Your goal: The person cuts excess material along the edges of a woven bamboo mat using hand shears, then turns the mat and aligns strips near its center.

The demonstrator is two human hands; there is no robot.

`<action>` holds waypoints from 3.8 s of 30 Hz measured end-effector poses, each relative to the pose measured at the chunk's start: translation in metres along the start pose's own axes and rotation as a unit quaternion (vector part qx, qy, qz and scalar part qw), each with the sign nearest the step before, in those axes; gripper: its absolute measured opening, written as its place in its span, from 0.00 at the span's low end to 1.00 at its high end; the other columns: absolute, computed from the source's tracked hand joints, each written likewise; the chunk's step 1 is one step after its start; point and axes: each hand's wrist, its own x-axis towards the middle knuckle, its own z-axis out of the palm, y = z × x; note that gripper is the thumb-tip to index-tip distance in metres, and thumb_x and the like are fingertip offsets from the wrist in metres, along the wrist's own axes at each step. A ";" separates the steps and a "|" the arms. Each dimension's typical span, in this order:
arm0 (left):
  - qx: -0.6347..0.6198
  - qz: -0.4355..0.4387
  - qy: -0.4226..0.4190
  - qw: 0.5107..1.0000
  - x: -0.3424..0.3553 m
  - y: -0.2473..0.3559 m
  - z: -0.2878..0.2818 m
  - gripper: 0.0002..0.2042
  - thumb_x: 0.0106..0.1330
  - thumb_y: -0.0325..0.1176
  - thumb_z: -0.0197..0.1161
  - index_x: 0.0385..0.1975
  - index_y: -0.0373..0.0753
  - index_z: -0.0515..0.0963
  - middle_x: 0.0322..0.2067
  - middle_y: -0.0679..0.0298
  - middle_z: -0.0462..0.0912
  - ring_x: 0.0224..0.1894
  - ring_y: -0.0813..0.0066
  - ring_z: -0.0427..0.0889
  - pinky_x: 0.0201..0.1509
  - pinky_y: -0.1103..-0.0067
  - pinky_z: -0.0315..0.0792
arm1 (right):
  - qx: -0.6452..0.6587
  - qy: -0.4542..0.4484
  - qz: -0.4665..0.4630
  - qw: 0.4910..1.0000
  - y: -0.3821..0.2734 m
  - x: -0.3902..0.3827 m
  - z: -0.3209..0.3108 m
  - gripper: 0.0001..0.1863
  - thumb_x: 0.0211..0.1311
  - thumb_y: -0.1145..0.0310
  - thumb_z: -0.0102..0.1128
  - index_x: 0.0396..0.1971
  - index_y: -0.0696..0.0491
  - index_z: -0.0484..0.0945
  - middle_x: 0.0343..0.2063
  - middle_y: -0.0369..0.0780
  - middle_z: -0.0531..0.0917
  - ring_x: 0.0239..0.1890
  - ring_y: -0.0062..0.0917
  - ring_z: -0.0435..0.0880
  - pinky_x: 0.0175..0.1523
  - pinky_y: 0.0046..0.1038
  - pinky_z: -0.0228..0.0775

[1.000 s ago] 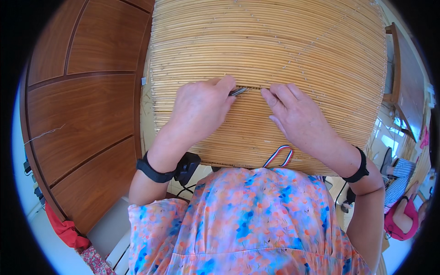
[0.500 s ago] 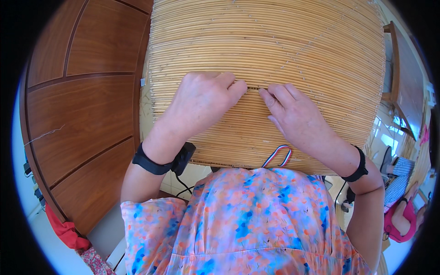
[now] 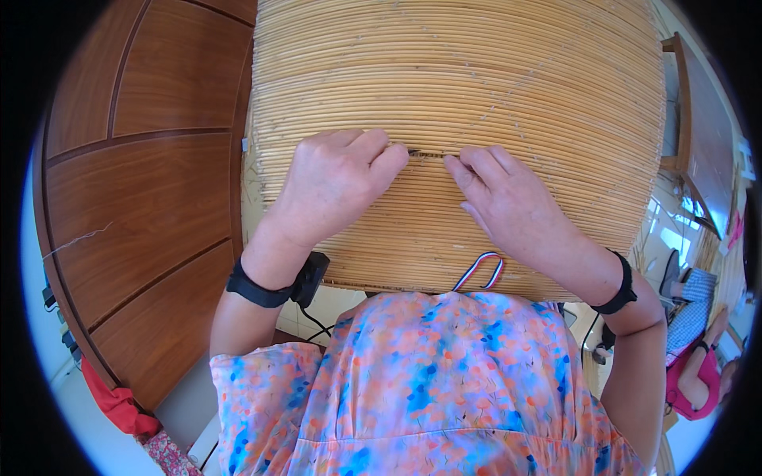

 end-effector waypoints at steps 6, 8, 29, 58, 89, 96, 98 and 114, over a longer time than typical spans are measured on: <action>0.000 0.032 -0.003 0.999 0.006 0.003 0.003 0.07 0.49 0.27 0.59 0.29 0.41 0.75 0.22 0.67 0.72 0.21 0.73 0.75 0.22 0.78 0.70 | -0.001 -0.011 0.000 1.000 -0.001 0.001 -0.001 0.21 0.53 0.73 0.51 0.49 0.64 0.72 0.41 0.41 0.73 0.43 0.30 0.73 0.45 0.28 0.73; -0.001 0.041 -0.008 0.999 0.009 0.003 0.003 0.07 0.49 0.27 0.60 0.29 0.40 0.75 0.21 0.67 0.70 0.21 0.74 0.75 0.21 0.78 0.70 | 0.002 -0.007 0.002 1.000 -0.001 0.001 -0.001 0.22 0.52 0.73 0.51 0.49 0.64 0.72 0.40 0.41 0.73 0.43 0.30 0.73 0.45 0.27 0.73; 0.017 0.067 0.046 0.996 -0.001 -0.006 -0.001 0.09 0.48 0.28 0.62 0.31 0.42 0.78 0.21 0.70 0.71 0.21 0.77 0.75 0.21 0.81 0.69 | 0.033 -0.038 0.017 0.999 -0.001 -0.001 -0.001 0.27 0.48 0.74 0.62 0.51 0.63 0.71 0.46 0.44 0.72 0.46 0.35 0.72 0.54 0.31 0.69; -0.078 -0.021 0.038 0.996 -0.017 -0.012 0.004 0.05 0.54 0.26 0.64 0.30 0.40 0.79 0.21 0.65 0.75 0.21 0.69 0.77 0.22 0.75 0.70 | -0.002 -0.002 0.001 1.000 -0.003 -0.003 0.003 0.22 0.52 0.74 0.51 0.49 0.64 0.72 0.41 0.42 0.73 0.43 0.31 0.72 0.48 0.27 0.72; -0.090 0.009 -0.003 0.996 0.004 -0.011 -0.005 0.07 0.51 0.25 0.65 0.30 0.39 0.77 0.23 0.65 0.77 0.23 0.68 0.78 0.23 0.76 0.71 | 0.020 -0.055 0.022 0.998 -0.005 -0.002 -0.001 0.27 0.48 0.73 0.61 0.52 0.63 0.70 0.45 0.44 0.71 0.47 0.35 0.70 0.56 0.30 0.66; -0.065 0.055 0.008 0.996 0.009 -0.009 0.011 0.05 0.50 0.26 0.61 0.28 0.39 0.76 0.23 0.66 0.76 0.21 0.71 0.77 0.21 0.77 0.70 | 0.002 -0.065 0.024 0.998 -0.005 -0.003 -0.002 0.28 0.47 0.72 0.63 0.52 0.62 0.70 0.47 0.44 0.71 0.48 0.34 0.70 0.57 0.29 0.65; -0.071 0.056 0.007 0.996 0.010 -0.009 0.013 0.06 0.50 0.26 0.60 0.28 0.39 0.76 0.22 0.66 0.74 0.21 0.70 0.76 0.21 0.77 0.70 | -0.001 -0.068 0.026 0.997 -0.005 -0.004 -0.001 0.29 0.47 0.71 0.63 0.53 0.62 0.70 0.48 0.44 0.71 0.49 0.34 0.70 0.57 0.29 0.65; -0.042 0.083 0.006 0.996 0.012 -0.014 0.005 0.06 0.48 0.27 0.60 0.27 0.40 0.74 0.19 0.67 0.69 0.21 0.72 0.76 0.20 0.78 0.69 | 0.004 -0.079 0.031 0.996 -0.004 -0.006 0.000 0.31 0.47 0.70 0.65 0.54 0.62 0.68 0.48 0.44 0.70 0.49 0.34 0.69 0.58 0.29 0.65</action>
